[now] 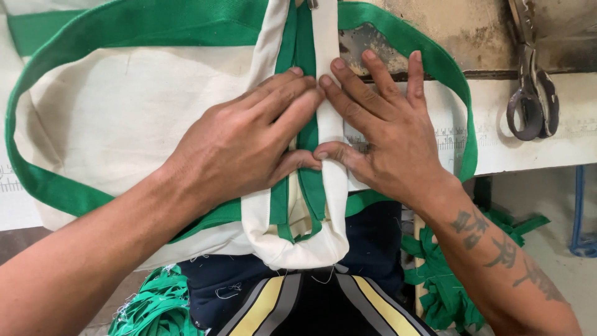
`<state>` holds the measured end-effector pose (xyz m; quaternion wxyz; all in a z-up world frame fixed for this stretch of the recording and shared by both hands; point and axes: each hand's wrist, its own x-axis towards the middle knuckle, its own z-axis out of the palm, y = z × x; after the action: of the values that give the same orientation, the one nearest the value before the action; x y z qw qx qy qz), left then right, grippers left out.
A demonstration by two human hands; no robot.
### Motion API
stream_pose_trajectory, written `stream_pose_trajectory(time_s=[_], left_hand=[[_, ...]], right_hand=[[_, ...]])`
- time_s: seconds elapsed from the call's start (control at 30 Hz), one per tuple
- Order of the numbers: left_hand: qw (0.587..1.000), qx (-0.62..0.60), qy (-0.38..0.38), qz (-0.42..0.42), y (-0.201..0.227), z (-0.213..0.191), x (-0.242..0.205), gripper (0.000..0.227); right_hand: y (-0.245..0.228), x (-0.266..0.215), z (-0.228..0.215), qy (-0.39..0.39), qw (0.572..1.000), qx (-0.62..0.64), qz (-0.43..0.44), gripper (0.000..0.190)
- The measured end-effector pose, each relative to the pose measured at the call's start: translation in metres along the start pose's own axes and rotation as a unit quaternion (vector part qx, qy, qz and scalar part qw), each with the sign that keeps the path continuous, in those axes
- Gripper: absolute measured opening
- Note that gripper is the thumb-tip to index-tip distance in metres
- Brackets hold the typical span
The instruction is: Attaching green handles and hemming the top edge of a white canvas bag using an industrial sewing machine, followed by trimming excess threads with scissors.
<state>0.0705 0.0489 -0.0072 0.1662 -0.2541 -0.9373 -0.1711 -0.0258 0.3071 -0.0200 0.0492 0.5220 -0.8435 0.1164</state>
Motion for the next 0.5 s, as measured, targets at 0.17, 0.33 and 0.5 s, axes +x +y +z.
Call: stream_pose_trajectory(time_s=[0.17, 0.33, 0.5], left_hand=[[0.998, 0.031, 0.02, 0.05, -0.001, 0.002, 0.001, 0.056], [0.989, 0.128, 0.001, 0.079, 0.003, -0.004, 0.002, 0.065], [0.992, 0.103, -0.009, 0.068, -0.005, -0.005, 0.004, 0.066]], right_hand=[[-0.004, -0.001, -0.003, -0.008, 1.0, 0.001, 0.001, 0.08], [-0.008, -0.008, -0.006, -0.021, 0.999, -0.02, -0.016, 0.076], [-0.008, -0.003, -0.01, -0.018, 1.0, -0.022, -0.006, 0.076]])
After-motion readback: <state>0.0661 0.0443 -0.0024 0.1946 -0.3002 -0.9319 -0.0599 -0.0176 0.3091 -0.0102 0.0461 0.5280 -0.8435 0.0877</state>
